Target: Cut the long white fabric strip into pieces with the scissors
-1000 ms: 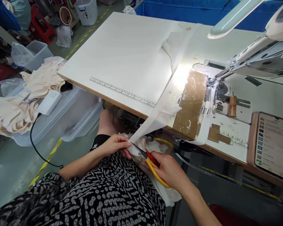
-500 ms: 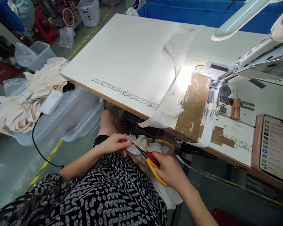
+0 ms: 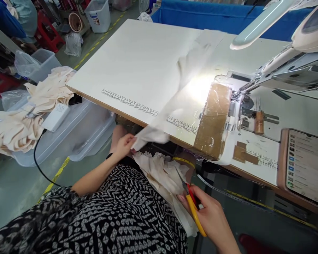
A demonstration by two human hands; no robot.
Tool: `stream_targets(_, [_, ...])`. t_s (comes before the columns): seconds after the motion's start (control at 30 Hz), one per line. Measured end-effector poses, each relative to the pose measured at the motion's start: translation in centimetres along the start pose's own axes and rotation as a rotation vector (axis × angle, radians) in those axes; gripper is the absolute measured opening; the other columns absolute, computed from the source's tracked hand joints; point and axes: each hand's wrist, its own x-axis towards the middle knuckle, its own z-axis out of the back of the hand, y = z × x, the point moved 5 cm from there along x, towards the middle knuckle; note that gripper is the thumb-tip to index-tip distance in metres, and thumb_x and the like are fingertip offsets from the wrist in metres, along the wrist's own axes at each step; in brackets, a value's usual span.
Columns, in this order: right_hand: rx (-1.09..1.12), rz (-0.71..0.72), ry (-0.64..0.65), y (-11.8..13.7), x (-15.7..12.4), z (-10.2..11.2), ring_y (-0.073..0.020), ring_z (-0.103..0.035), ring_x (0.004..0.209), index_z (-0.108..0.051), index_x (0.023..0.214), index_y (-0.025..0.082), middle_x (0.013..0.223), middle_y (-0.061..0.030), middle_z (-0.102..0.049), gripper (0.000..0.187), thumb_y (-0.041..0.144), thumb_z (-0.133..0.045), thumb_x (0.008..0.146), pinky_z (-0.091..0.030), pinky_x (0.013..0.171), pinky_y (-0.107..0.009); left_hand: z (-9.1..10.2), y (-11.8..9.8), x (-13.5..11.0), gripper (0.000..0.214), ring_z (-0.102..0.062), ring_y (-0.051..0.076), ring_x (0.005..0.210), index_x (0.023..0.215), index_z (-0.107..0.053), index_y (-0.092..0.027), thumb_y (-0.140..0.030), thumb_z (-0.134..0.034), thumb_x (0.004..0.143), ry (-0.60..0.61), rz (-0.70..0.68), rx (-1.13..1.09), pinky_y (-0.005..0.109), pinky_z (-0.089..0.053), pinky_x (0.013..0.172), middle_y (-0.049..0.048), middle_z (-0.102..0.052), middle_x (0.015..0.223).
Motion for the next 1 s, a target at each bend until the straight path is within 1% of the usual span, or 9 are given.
stream_targets(0.17, [0.036,-0.117,0.023,-1.7,-0.8,0.1,-0.0122,-0.046,0.046,-0.048,0.063,0.023,0.053,0.0035,-0.049,0.038,0.055,-0.055,0.083,-0.040,0.043,-0.021,4.6,3.1,-1.7,0.006,-0.037,0.009,0.042,0.084,-0.055,-0.020,-0.014,-0.054,0.081,-0.093,0.041,0.078,0.022,-0.029,0.045,-0.0072,-0.041,0.048])
stream_targets(0.23, [0.055,-0.142,0.060,-1.9,-0.5,-0.5,-0.0130,-0.048,0.048,-0.050,0.066,0.022,0.055,0.0027,-0.052,0.037,0.056,-0.055,0.083,-0.041,0.045,-0.022,3.6,1.8,-3.7,0.008,-0.044,0.010,0.045,0.089,-0.060,-0.019,-0.022,-0.053,0.085,0.032,0.030,0.066,0.022,-0.034,0.046,-0.0050,-0.047,0.051])
stream_targets(0.33, [0.103,-0.140,0.084,-1.4,0.4,-1.1,-0.0137,-0.049,0.050,-0.052,0.068,0.022,0.056,0.0020,-0.053,0.037,0.056,-0.055,0.082,-0.041,0.047,-0.023,-0.7,-2.0,-6.8,0.031,-0.061,0.014,0.064,0.112,-0.059,-0.016,-0.034,-0.044,0.091,0.479,-0.035,-0.070,0.023,-0.046,0.055,0.0040,-0.066,0.078])
stream_targets(0.4, [0.137,-0.130,0.099,-1.1,0.8,-1.4,-0.0137,-0.048,0.049,-0.051,0.067,0.023,0.055,0.0023,-0.052,0.038,0.057,-0.055,0.082,-0.041,0.047,-0.023,-2.7,-4.5,-7.8,0.035,-0.062,0.014,0.078,0.120,-0.055,-0.017,-0.035,-0.048,0.091,0.616,-0.116,-0.077,0.023,-0.048,0.062,0.0067,-0.067,0.095])
stream_targets(0.57, [0.205,-0.149,0.207,-0.5,1.1,-2.0,-0.0141,-0.048,0.054,-0.047,0.067,0.022,0.059,0.0020,-0.051,0.036,0.054,-0.053,0.083,-0.040,0.051,-0.023,-3.0,-7.3,-6.3,0.024,-0.055,0.011,0.074,0.081,-0.065,-0.017,-0.037,-0.055,0.088,0.333,-0.381,0.311,0.022,-0.044,0.065,0.0046,-0.058,0.093])
stream_targets(0.63, [0.245,-0.159,0.233,-0.3,1.2,-2.2,-0.0139,-0.046,0.055,-0.045,0.067,0.022,0.060,0.0021,-0.050,0.037,0.054,-0.051,0.084,-0.038,0.051,-0.023,-2.9,-7.5,-5.9,0.023,-0.053,0.010,0.070,0.080,-0.062,-0.016,-0.036,-0.054,0.088,0.325,-0.409,0.323,0.022,-0.043,0.061,0.0057,-0.056,0.102])
stream_targets(0.7, [0.293,-0.163,0.269,0.1,1.5,-2.4,-0.0136,-0.044,0.056,-0.043,0.068,0.022,0.061,0.0025,-0.047,0.037,0.054,-0.048,0.086,-0.037,0.052,-0.022,-2.9,-7.4,-5.7,0.023,-0.051,0.008,0.061,0.081,-0.059,-0.015,-0.036,-0.051,0.089,0.400,-0.332,0.221,0.021,-0.041,0.056,0.0041,-0.059,0.091])
stream_targets(0.83, [0.331,-0.175,0.366,0.2,2.2,-3.1,-0.0131,-0.040,0.058,-0.040,0.070,0.022,0.063,0.0036,-0.042,0.036,0.053,-0.049,0.086,-0.035,0.052,-0.022,-3.9,-6.3,-6.1,0.031,-0.059,0.012,0.052,0.088,-0.053,-0.016,-0.047,-0.049,0.089,0.665,0.058,-0.177,0.021,-0.044,0.051,-0.0022,-0.058,0.057])
stream_targets(1.0, [0.384,-0.155,0.511,0.0,3.0,-4.0,-0.0131,-0.037,0.061,-0.040,0.071,0.021,0.066,0.0032,-0.039,0.038,0.055,-0.044,0.088,-0.033,0.054,-0.023,-4.7,-4.9,-6.0,0.040,-0.071,0.019,0.072,0.085,-0.055,-0.014,-0.052,-0.066,0.077,0.712,0.296,-0.456,0.025,-0.052,0.063,0.0065,-0.071,0.071])
